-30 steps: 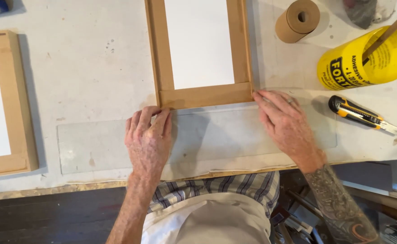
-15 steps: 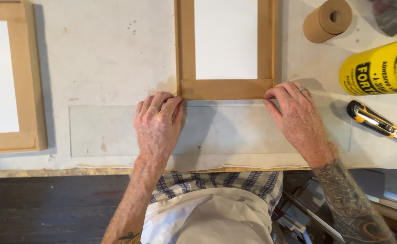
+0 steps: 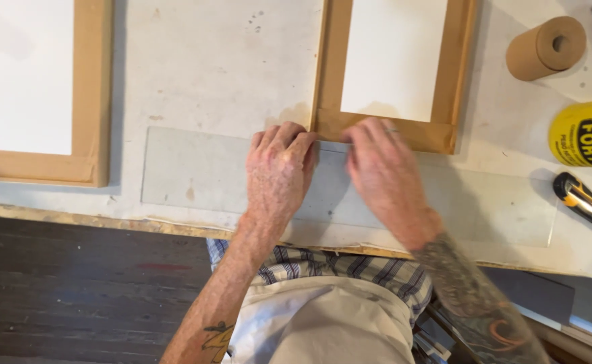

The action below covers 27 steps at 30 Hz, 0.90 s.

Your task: Applying adhesive and paper tape to the edges of a wooden frame and trimming the excess with a utility knife.

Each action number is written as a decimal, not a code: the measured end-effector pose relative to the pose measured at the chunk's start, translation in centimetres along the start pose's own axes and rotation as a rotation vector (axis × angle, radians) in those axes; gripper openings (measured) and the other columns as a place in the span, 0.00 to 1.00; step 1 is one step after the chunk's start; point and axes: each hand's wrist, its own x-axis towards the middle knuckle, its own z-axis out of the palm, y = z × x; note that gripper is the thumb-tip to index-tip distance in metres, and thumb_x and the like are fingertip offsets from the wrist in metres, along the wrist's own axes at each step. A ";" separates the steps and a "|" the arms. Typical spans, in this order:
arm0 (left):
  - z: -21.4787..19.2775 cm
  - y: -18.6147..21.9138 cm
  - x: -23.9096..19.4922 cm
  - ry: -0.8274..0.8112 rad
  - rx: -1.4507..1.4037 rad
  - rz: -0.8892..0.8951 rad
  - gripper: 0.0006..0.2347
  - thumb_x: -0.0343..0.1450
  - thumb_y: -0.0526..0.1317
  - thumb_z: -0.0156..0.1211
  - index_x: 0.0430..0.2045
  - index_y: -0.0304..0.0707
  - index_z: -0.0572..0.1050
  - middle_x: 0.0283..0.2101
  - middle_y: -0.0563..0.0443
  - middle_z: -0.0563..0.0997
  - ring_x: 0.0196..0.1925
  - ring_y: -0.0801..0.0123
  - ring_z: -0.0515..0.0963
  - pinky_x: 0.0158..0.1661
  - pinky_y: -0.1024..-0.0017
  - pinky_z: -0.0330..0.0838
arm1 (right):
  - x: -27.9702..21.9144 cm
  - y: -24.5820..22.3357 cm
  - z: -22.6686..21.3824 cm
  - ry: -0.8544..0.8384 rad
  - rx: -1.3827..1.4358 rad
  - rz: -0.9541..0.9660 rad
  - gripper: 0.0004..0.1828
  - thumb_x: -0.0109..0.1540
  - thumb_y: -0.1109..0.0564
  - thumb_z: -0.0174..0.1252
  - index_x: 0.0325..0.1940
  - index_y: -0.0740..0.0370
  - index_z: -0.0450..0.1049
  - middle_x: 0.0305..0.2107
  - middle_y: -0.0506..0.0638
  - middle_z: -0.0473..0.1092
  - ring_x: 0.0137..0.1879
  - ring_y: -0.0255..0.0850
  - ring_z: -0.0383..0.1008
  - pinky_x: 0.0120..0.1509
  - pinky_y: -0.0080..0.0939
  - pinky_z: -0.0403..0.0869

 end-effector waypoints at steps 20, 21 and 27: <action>-0.5 0.0 1.1 -0.214 0.151 0.104 0.09 0.62 0.33 0.71 0.34 0.42 0.80 0.35 0.54 0.72 0.39 0.64 0.77 0.40 0.69 0.73 | -1.1 4.8 -2.9 -0.181 0.030 0.083 0.12 0.58 0.58 0.66 0.43 0.56 0.73 0.37 0.50 0.69 0.51 0.48 0.74 0.56 0.47 0.74; -0.3 -0.1 1.1 -0.268 0.194 0.122 0.09 0.62 0.35 0.71 0.34 0.43 0.81 0.35 0.54 0.72 0.39 0.65 0.77 0.40 0.68 0.73 | -1.9 6.3 -3.5 -0.222 0.022 0.109 0.10 0.59 0.58 0.66 0.43 0.56 0.73 0.36 0.51 0.69 0.50 0.48 0.75 0.56 0.47 0.74; -1.0 0.5 2.9 -0.385 0.308 0.188 0.07 0.62 0.37 0.70 0.31 0.42 0.82 0.34 0.54 0.73 0.37 0.65 0.78 0.38 0.69 0.73 | -3.5 10.0 -7.1 -0.319 -0.112 0.142 0.08 0.60 0.55 0.68 0.42 0.55 0.77 0.34 0.47 0.73 0.48 0.42 0.77 0.58 0.43 0.74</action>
